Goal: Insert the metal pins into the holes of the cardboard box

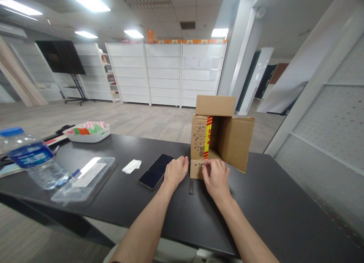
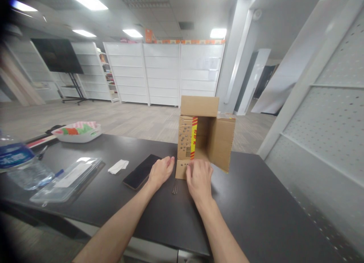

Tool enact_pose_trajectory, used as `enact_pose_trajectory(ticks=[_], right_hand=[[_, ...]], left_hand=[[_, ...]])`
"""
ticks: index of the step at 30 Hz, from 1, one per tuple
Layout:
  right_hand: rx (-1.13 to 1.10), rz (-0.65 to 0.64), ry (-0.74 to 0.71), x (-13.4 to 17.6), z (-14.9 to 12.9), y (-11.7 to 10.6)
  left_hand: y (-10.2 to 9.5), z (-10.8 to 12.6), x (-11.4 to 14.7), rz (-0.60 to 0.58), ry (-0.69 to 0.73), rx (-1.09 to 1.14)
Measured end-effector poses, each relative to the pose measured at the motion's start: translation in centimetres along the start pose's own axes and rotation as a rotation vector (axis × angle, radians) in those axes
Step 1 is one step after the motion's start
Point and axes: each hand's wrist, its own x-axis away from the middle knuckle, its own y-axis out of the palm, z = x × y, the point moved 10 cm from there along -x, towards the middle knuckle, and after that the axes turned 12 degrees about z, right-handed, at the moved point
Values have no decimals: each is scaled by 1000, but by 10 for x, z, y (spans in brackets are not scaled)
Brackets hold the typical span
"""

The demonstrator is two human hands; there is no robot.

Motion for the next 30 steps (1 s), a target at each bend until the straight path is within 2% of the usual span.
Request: enact_pose_trajectory(ticks=[7, 12, 16, 30], right_hand=[[-265, -39, 25, 2, -10, -9], [-471, -219, -6, 9, -28, -5], [-466, -349, -58, 16, -39, -1], [-403, -561, -92, 33, -47, 11]], left_hand=[[1, -1, 1, -14, -13, 14], [1, 0, 1, -12, -3, 8], [1, -1, 0, 3, 1, 3], [2, -2, 1, -22, -24, 13]])
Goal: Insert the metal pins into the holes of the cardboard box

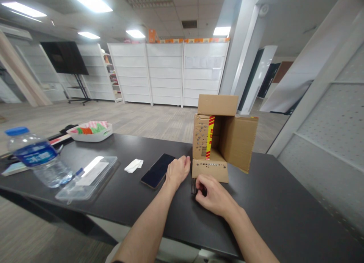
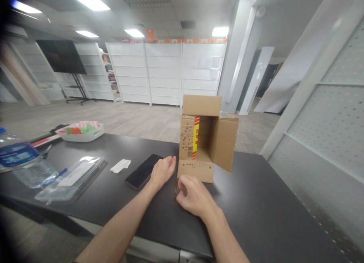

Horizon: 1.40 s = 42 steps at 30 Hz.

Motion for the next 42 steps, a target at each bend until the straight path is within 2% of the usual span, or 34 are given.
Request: enact_pose_trajectory(ticks=[6, 19, 30, 42], right_hand=[[18, -56, 8, 2, -1, 6], [7, -75, 24, 3, -3, 7], [45, -111, -53, 2, -13, 12], [32, -130, -9, 3, -8, 15]], left_hand=[[-1, 1, -1, 17, 21, -3], [-1, 1, 0, 11, 19, -6], [-1, 1, -1, 29, 28, -7], [-1, 3, -1, 30, 43, -23]])
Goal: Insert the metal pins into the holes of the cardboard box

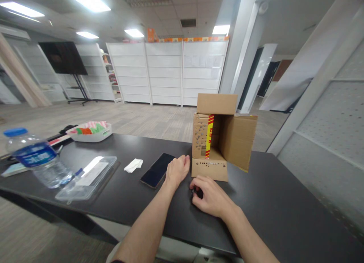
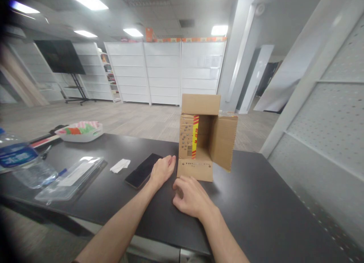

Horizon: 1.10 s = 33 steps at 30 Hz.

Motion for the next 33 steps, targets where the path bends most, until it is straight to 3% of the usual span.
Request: enact_pose_trajectory(ticks=[33], right_hand=[[-1, 44, -2, -1, 5, 1]], left_hand=[[2, -2, -1, -5, -13, 10]])
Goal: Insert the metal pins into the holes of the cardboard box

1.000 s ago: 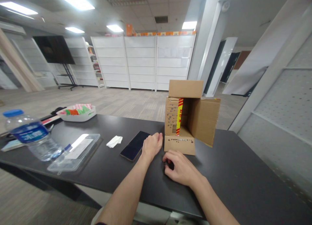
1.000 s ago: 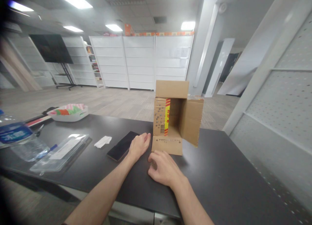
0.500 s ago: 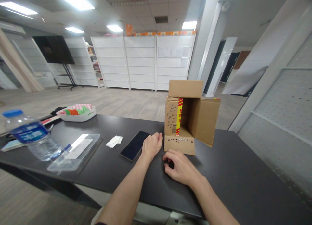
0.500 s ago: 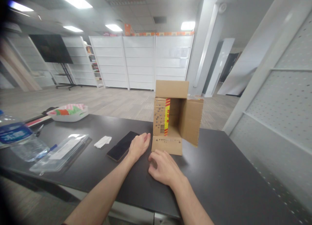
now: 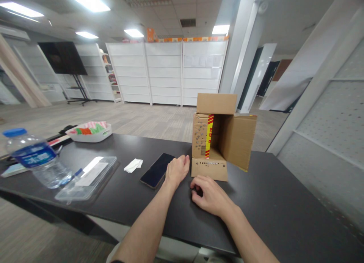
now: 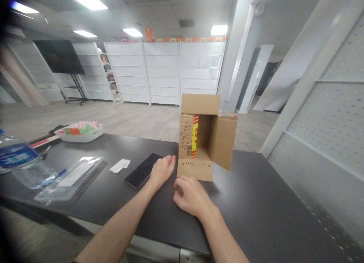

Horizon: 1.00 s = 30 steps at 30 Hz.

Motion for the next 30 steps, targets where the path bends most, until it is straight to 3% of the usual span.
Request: enact_pose_trajectory(ticks=[6, 13, 17, 30], right_hand=[[2, 64, -14, -2, 1, -7], [171, 416, 115, -8, 33, -44], [360, 539, 222, -4, 51, -57], [483, 578, 195, -7, 50, -57]], left_hand=[[-3, 1, 1, -9, -7, 7], [-4, 2, 1, -11, -1, 2], [-3, 2, 2, -17, -10, 10], [-2, 2, 1, 5, 9, -12]])
